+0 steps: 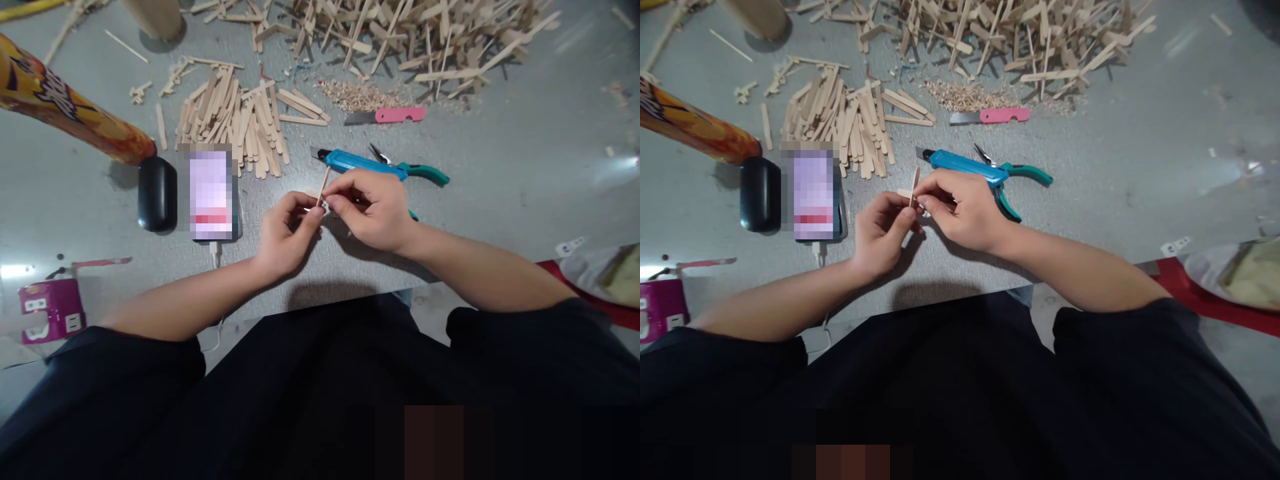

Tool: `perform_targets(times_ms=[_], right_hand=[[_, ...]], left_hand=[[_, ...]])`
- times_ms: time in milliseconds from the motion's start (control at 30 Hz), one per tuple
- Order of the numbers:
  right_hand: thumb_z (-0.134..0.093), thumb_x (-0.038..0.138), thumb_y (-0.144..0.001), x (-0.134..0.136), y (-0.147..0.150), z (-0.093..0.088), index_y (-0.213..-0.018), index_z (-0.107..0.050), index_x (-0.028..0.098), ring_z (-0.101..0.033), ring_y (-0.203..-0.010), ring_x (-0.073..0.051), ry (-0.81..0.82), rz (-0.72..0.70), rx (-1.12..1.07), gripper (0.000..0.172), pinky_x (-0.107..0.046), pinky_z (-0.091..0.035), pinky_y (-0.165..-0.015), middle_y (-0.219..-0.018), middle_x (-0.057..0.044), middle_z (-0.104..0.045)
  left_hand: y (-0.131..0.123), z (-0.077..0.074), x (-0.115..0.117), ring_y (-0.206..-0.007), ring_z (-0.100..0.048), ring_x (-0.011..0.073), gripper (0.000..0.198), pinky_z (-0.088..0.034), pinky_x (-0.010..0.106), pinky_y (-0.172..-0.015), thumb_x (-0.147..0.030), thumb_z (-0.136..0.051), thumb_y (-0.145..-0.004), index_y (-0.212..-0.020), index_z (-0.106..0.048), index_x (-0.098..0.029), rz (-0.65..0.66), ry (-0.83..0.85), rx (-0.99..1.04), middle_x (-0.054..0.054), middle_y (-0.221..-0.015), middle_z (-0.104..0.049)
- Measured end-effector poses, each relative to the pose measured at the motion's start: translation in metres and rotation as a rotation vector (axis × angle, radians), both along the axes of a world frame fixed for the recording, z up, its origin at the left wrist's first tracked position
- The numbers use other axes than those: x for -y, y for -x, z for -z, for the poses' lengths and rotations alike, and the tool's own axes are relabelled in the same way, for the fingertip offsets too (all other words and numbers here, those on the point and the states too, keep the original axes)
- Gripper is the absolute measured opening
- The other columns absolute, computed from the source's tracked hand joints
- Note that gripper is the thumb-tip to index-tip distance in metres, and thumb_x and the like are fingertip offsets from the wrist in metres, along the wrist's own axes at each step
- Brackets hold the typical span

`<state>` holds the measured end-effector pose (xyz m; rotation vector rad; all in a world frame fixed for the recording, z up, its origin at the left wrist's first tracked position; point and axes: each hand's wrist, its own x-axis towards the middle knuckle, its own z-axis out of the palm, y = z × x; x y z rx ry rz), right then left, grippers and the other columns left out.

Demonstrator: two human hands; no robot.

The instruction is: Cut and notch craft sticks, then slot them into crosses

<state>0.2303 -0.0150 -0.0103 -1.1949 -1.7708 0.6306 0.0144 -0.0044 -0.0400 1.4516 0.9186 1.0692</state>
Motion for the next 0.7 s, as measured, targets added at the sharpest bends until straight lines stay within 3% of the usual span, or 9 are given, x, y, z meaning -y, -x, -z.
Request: perform_targets(times_ms=[100,233,433,600,700], right_hand=[[-0.076,0.033,-0.111,-0.004,-0.004,0.004,-0.111,-0.087,0.031,-0.075,-0.076,-0.022,-0.048,-0.046,-0.040,0.011,-0.039,-0.063,-0.072,-0.098,-0.003,-0.088],[-0.080,0.034,-0.112,-0.012,-0.016,0.007,-0.123,-0.086,0.027,-0.077,-0.077,-0.022,-0.037,-0.072,-0.038,0.014,-0.038,-0.063,-0.073,-0.098,-0.004,-0.087],[-0.078,0.030,-0.111,-0.018,-0.027,0.002,-0.099,-0.084,0.025,-0.067,-0.072,-0.019,-0.019,-0.148,0.014,0.015,-0.038,-0.055,-0.071,-0.088,-0.003,-0.082],[-0.075,0.022,-0.108,-0.015,-0.024,-0.003,-0.094,-0.080,0.024,-0.057,-0.063,-0.015,-0.010,-0.179,0.025,0.015,-0.034,-0.045,-0.062,-0.077,0.001,-0.073],[-0.073,0.023,-0.109,-0.014,-0.022,-0.003,-0.095,-0.079,0.024,-0.058,-0.064,-0.015,0.003,-0.211,0.018,0.015,-0.033,-0.045,-0.061,-0.080,0.001,-0.075]], left_hand=[[-0.001,-0.001,-0.006,-0.060,-0.072,0.0109,0.051,-0.065,0.025,-0.059,-0.072,-0.090,-0.105,-0.105,-0.077,-0.023,0.055,0.117,0.135,0.001,-0.085,-0.082],[-0.002,-0.001,-0.013,-0.057,-0.071,0.0091,0.052,-0.060,0.020,-0.053,-0.066,-0.101,-0.098,-0.104,-0.076,-0.021,0.052,0.159,0.279,-0.003,-0.078,-0.078],[-0.002,-0.001,-0.016,-0.053,-0.069,0.0074,0.053,-0.059,0.018,-0.051,-0.060,-0.106,-0.095,-0.098,-0.070,-0.022,0.127,0.277,0.392,-0.004,-0.077,-0.078],[-0.001,-0.004,-0.017,-0.052,-0.072,0.0097,0.048,-0.064,0.022,-0.050,-0.056,-0.106,-0.096,-0.095,-0.073,-0.021,0.224,0.311,0.395,-0.003,-0.078,-0.082],[0.000,-0.005,-0.016,-0.053,-0.074,0.0106,0.046,-0.066,0.023,-0.052,-0.055,-0.106,-0.097,-0.094,-0.075,-0.020,0.239,0.308,0.382,-0.001,-0.078,-0.083]])
